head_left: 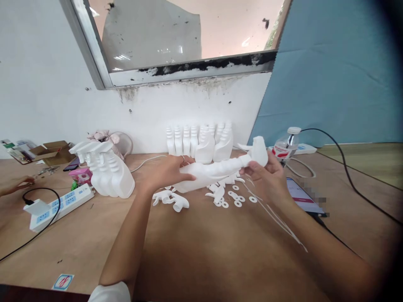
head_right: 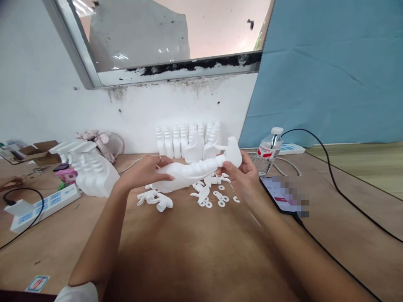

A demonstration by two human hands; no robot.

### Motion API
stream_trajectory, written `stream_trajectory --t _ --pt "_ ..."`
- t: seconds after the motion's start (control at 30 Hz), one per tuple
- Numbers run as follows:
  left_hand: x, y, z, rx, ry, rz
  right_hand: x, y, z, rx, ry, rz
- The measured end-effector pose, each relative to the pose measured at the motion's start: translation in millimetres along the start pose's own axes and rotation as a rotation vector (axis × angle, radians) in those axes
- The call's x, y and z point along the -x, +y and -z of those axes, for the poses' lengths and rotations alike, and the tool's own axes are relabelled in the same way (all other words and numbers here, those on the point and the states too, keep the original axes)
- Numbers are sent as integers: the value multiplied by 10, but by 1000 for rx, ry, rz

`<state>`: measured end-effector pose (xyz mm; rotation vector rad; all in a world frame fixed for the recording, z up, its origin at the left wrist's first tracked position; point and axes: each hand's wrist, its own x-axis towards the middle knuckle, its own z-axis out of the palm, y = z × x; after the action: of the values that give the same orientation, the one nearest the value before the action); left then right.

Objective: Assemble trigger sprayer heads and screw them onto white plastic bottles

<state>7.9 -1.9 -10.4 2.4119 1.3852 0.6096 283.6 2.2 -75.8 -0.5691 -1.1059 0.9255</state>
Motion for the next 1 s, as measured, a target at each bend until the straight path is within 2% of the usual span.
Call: stream_trajectory --t 0.13,0.27,0.37,0.43,0.57,0.63,0.73,0.8,0.9,1.0 --pt "-8 96 -4 118 -160 -27 -105 -195 -269 -45 13 63" --pt "-28 155 -114 195 -346 -78 20 -219 -578 -89 -168 -36" --pt "-45 174 -177 276 -417 -132 150 -122 -693 -64 -277 -113" --pt "-50 184 -167 380 -370 -173 211 -32 -694 -7 -304 -135" --pt "-18 219 -69 552 -57 -168 282 70 -671 88 -341 -167" --pt "18 252 -24 594 46 -207 306 60 -702 124 -377 -170" --pt "74 322 9 598 73 -279 334 26 -758 170 -388 -202" --pt "103 372 11 548 104 -266 345 28 -760 159 -390 -241" --pt "129 430 -6 515 178 -233 351 68 -709 100 -464 -260" --pt "145 457 -31 537 186 -219 355 85 -675 59 -534 -298"
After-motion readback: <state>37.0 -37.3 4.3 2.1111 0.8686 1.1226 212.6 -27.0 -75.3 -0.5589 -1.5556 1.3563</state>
